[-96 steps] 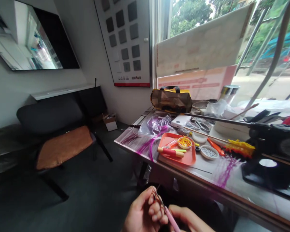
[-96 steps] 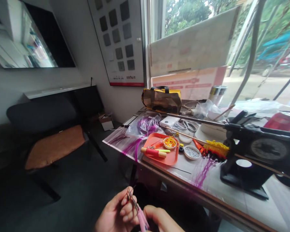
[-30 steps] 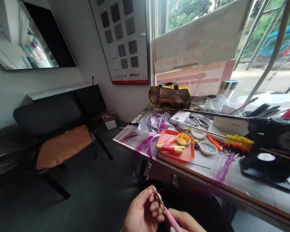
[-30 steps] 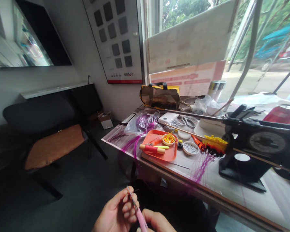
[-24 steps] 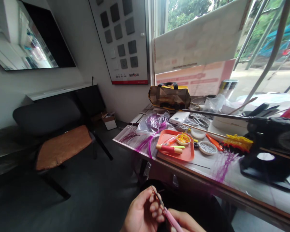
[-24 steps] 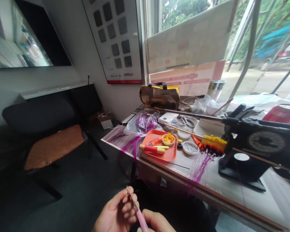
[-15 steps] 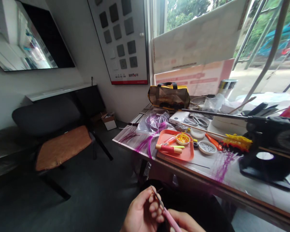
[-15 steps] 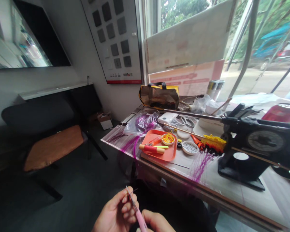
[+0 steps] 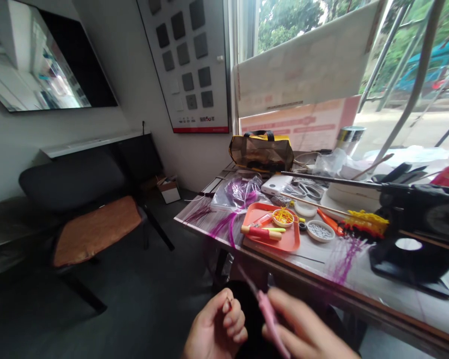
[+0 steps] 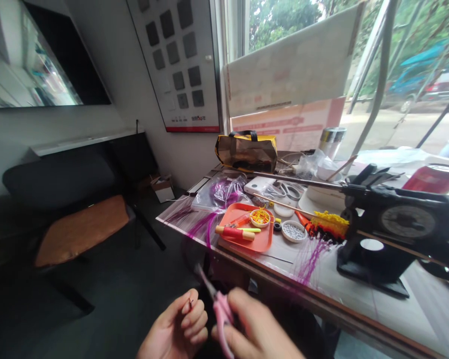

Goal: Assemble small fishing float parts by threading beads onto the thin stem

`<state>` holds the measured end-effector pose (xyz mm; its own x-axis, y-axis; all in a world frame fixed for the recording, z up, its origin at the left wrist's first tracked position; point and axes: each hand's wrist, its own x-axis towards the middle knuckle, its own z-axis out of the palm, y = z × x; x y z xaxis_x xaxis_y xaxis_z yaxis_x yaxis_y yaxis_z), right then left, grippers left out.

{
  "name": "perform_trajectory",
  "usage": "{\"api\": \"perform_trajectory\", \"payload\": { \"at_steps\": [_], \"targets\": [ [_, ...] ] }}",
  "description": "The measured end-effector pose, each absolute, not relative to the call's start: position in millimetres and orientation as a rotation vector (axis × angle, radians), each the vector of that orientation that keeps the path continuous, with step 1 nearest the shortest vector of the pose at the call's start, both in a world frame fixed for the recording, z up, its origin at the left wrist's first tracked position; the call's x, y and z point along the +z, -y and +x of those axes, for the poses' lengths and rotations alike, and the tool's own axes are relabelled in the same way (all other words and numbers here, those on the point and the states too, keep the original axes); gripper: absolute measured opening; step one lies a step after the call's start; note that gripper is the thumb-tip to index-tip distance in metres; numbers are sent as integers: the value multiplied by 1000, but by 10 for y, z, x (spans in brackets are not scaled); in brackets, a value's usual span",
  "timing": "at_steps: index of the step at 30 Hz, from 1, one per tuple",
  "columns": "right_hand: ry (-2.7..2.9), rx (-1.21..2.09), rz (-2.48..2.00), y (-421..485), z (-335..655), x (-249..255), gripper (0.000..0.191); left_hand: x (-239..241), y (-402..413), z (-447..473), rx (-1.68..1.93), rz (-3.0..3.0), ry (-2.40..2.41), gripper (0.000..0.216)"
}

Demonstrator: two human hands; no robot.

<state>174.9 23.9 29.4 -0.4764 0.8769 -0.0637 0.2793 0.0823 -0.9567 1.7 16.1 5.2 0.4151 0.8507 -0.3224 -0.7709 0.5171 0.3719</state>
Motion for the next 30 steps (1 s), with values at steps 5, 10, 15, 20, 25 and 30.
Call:
{"api": "perform_trajectory", "payload": {
  "at_steps": [5,10,15,20,25,30],
  "targets": [
    [2288,347,-1723,-1186,1904,877,17,16,-175,30,1034,269,-492,33],
    [2308,266,-1908,-1860,1840,857,22,24,-167,50,998,322,-498,32],
    [2422,155,-1749,-1836,1826,836,17,5,-168,39,998,273,-501,31],
    [2658,151,-1344,-1753,1821,790,20,-7,-191,76,999,195,-464,28],
    [2539,100,-1302,-1816,1821,651,20,15,-224,85,996,192,-426,25],
    [2285,196,-1273,-1596,1869,671,19,55,-239,99,1014,191,-438,26]
  ]
}}
